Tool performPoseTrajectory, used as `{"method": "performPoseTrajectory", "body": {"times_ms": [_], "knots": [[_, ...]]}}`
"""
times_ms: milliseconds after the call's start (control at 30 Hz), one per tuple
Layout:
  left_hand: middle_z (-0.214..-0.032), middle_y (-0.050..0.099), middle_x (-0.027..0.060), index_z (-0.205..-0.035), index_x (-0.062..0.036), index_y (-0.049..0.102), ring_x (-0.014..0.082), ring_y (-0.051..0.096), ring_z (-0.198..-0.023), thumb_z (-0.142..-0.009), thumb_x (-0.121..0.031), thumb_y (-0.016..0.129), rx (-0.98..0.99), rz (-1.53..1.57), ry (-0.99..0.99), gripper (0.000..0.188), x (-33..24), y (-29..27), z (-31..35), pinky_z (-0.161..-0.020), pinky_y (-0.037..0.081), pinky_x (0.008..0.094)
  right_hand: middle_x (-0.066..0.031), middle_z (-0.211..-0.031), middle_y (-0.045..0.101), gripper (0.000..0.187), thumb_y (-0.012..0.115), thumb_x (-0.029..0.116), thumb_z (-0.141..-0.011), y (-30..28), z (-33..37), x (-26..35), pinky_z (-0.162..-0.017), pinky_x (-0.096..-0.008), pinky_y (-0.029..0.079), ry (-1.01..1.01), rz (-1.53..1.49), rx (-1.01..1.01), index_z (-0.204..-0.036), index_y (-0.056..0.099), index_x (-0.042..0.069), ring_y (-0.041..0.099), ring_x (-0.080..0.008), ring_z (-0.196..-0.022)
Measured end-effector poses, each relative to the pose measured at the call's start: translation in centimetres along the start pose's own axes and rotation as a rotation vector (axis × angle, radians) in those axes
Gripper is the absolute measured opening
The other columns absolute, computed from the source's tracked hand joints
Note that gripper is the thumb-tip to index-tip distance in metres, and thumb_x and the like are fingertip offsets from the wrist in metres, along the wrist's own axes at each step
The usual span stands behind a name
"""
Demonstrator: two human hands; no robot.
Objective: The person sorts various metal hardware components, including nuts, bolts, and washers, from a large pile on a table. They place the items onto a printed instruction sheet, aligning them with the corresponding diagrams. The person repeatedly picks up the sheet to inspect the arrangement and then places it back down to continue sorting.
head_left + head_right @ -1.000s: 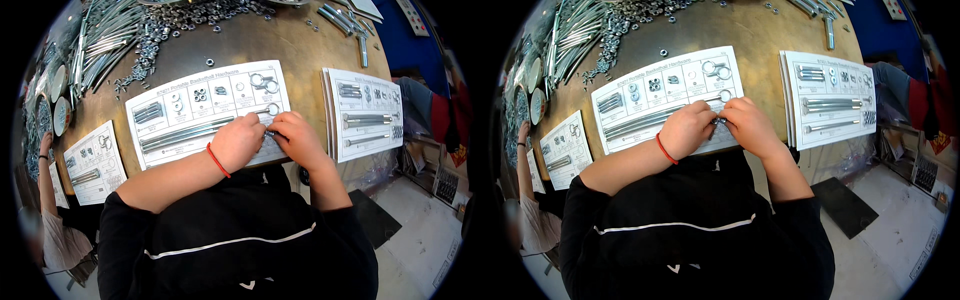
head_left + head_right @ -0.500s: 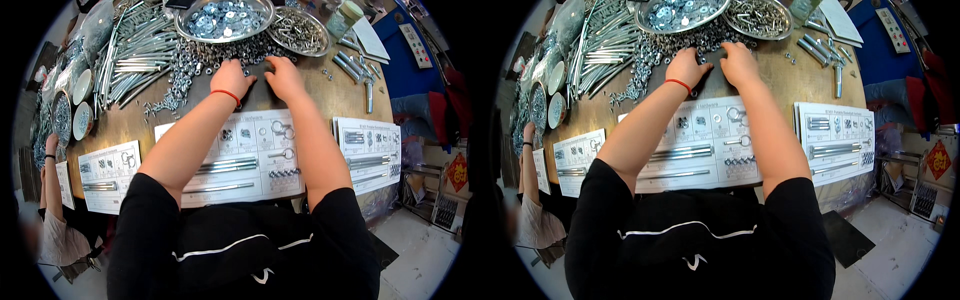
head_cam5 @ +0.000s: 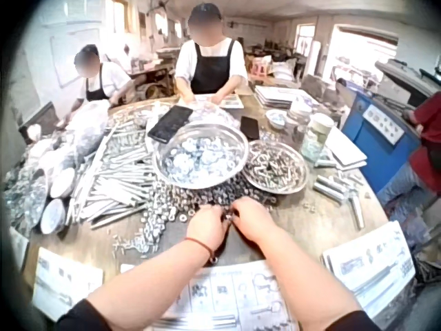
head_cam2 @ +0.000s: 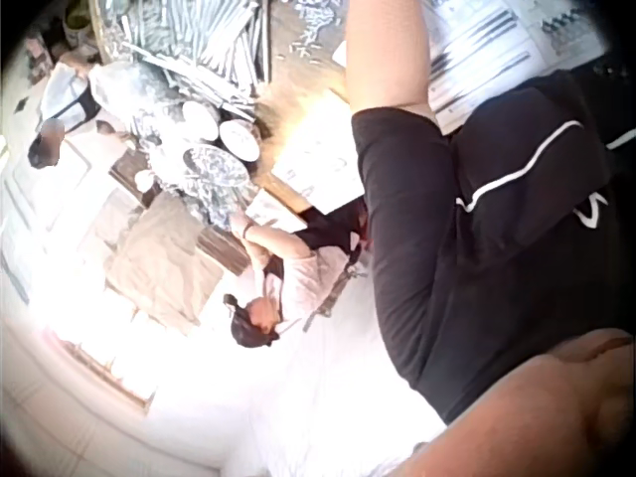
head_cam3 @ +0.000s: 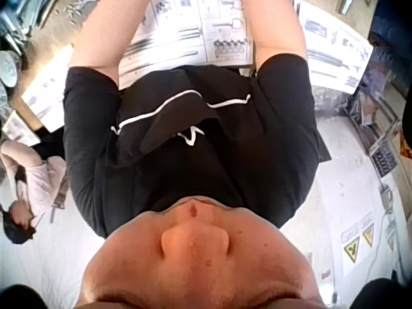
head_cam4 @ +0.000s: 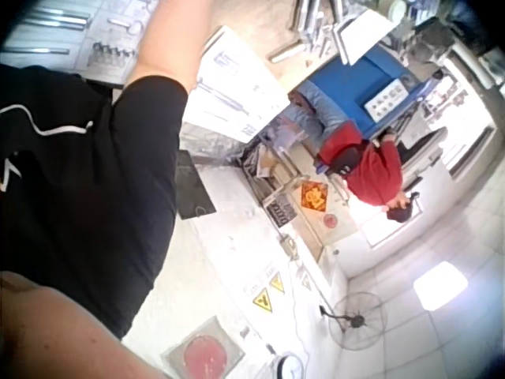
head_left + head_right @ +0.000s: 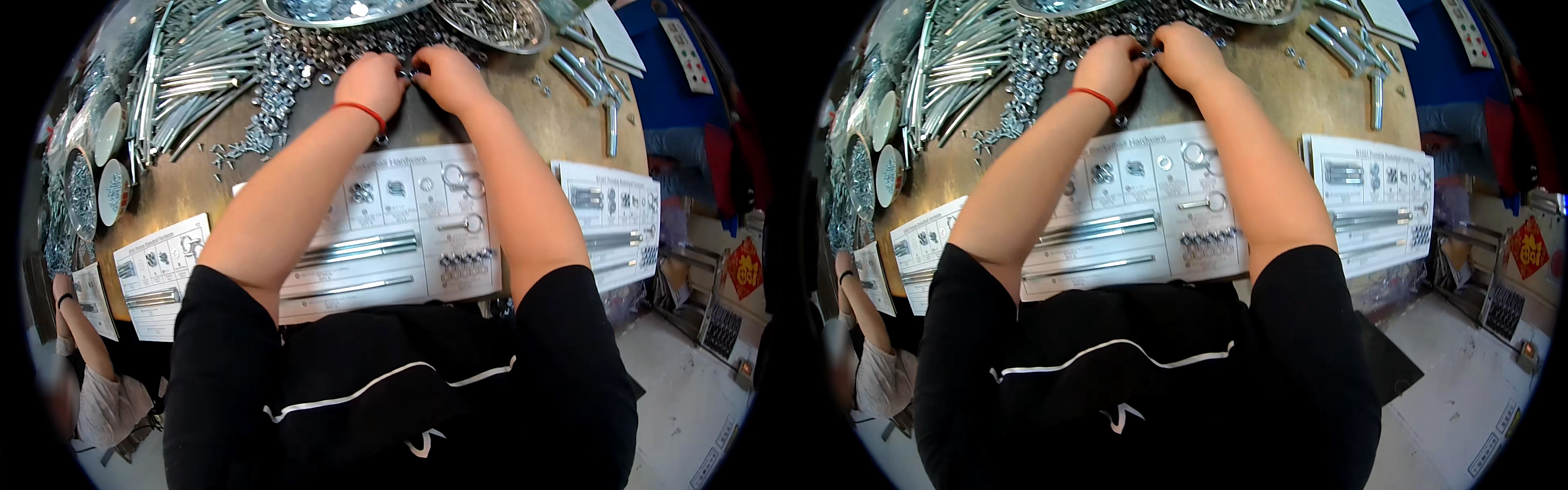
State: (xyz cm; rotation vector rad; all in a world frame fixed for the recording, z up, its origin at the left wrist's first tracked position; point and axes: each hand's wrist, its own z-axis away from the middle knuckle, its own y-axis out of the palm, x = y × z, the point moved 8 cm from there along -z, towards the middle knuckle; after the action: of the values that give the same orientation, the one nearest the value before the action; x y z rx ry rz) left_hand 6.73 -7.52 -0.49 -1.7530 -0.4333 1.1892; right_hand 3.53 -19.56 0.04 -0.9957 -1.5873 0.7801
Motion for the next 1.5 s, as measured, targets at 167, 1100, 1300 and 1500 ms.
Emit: {"method": "performPoseTrajectory", "body": {"times_ms": [167,1100,1300,1500], "knots": [[-0.093,0.069,0.0124,-0.100,-0.0055,0.072,0.0292,0.067,-0.078,-0.081,-0.023,0.075,-0.088,0.166,0.229,0.026,-3.9,-3.1,6.6,-0.073,0.054,0.0373,-0.0120,-0.093,0.066,0.023,0.074,0.016,-0.079,-5.9,8.7,1.7,-0.074,-0.0387,0.052,0.155,-0.291,-0.108,-0.098,0.069,0.005,0.065,-0.0288,-0.085],[-0.105,0.061,0.0123,-0.115,-0.0046,0.063,0.0315,0.064,-0.091,-0.074,-0.021,0.080,0.232,0.196,0.311,0.047,-11.3,1.4,24.0,-0.078,0.054,0.0389,-0.0120,-0.109,0.060,0.036,0.076,0.001,-0.072,-6.1,26.9,5.4,-0.077,-0.0369,0.052,0.170,-0.418,0.250,-0.106,0.066,0.002,0.062,-0.0311,-0.091],[-0.101,0.065,0.0129,-0.116,-0.0034,0.066,0.0285,0.065,-0.087,-0.077,-0.027,0.080,-0.043,0.120,0.111,0.048,-3.8,-5.9,15.2,-0.080,0.054,0.0382,-0.0113,-0.106,0.062,0.037,0.077,0.008,-0.076,-9.3,20.2,4.7,-0.073,-0.0333,0.050,0.300,-0.396,0.089,-0.111,0.067,0.004,0.061,-0.0251,-0.080],[-0.114,0.064,0.0147,-0.120,-0.0120,0.067,0.0320,0.064,-0.106,-0.084,-0.028,0.073,-0.053,-0.129,-0.188,0.040,3.7,-6.3,4.0,-0.090,0.052,0.0421,-0.0146,-0.110,0.063,0.034,0.072,0.015,-0.082,-3.3,4.5,1.4,-0.088,-0.0410,0.051,0.184,-0.196,-0.030,-0.115,0.067,0.006,0.062,-0.0338,-0.102]]}}
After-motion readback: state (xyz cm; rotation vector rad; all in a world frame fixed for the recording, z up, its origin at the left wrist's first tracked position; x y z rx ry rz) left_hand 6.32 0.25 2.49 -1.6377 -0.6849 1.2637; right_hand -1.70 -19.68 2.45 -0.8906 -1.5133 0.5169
